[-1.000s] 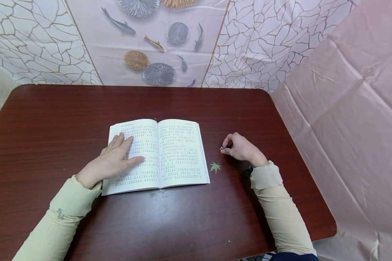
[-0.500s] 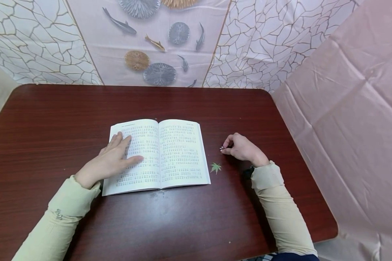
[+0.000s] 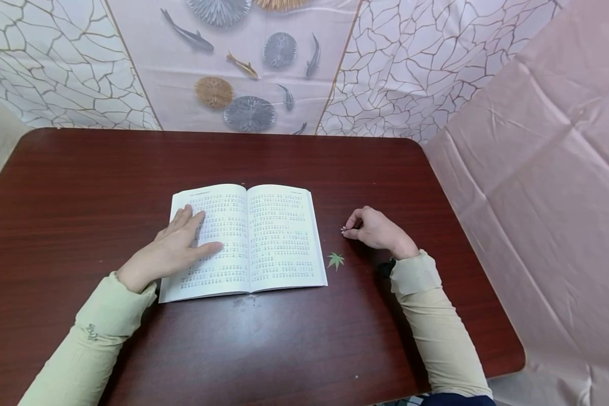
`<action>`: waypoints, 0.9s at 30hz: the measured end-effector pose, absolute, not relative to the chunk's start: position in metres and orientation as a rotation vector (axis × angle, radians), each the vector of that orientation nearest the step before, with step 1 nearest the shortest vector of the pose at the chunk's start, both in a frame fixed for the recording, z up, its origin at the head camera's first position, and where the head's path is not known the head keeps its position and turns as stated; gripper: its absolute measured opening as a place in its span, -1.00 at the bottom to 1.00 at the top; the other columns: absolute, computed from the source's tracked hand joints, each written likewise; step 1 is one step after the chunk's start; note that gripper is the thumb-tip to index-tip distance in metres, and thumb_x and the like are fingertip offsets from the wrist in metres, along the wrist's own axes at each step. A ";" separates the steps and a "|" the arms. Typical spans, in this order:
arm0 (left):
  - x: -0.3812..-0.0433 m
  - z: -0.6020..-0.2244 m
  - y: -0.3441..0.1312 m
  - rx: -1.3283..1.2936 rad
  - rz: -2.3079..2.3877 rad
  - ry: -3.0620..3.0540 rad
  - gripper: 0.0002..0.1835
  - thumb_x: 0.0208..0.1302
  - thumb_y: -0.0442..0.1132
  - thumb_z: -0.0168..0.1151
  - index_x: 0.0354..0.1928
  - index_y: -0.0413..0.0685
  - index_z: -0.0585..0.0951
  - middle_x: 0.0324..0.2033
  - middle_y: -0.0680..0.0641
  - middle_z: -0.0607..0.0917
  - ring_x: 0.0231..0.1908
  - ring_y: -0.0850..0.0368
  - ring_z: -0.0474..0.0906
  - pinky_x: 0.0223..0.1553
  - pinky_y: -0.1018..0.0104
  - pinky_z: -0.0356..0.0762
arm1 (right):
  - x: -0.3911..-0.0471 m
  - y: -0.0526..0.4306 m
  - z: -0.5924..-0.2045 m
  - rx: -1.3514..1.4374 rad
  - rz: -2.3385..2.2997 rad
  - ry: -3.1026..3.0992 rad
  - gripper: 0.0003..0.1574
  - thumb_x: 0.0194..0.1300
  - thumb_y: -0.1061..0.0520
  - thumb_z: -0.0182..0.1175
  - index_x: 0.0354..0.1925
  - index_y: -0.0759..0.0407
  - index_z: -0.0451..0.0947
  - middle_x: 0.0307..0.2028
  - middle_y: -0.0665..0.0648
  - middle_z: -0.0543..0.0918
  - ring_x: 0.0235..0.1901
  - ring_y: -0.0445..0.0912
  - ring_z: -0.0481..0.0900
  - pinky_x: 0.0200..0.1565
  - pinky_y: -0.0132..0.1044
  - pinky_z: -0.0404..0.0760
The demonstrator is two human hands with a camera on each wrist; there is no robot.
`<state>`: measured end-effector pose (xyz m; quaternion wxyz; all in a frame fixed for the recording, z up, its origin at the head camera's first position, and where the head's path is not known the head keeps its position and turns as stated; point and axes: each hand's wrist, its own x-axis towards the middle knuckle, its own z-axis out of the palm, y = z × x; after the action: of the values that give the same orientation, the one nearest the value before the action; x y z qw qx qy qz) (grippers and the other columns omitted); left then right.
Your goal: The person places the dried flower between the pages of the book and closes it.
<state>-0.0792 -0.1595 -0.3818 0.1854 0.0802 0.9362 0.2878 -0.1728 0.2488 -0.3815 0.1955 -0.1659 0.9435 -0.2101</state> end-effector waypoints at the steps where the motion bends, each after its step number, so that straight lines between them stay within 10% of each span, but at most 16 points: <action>1: -0.079 -0.382 -0.160 0.225 0.812 2.638 0.05 0.32 0.29 0.07 0.46 -0.45 -0.04 0.44 -0.48 -0.23 0.44 -0.40 -0.36 0.30 -0.39 -0.21 | -0.173 0.249 -0.382 -0.465 -0.588 2.642 -0.90 0.27 0.15 0.30 -0.32 0.18 0.62 -0.39 0.10 0.60 -0.46 -0.06 0.44 -0.35 -0.24 0.43; 27: -0.079 -0.383 -0.162 0.223 0.810 2.653 0.02 0.34 0.25 0.07 0.45 -0.45 -0.02 0.44 -0.50 -0.24 0.44 -0.40 -0.35 0.27 -0.44 -0.18 | -0.171 0.221 -0.373 -0.528 -0.737 2.634 -0.82 0.34 0.04 0.22 -0.28 0.14 0.56 -0.34 0.09 0.56 -0.36 -0.03 0.45 -0.29 -0.23 0.42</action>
<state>-0.0793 -0.1615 -0.3834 0.1786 0.0789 0.9380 0.2863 -0.1714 0.2207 -0.3731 0.1772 -0.1865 0.9305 -0.2606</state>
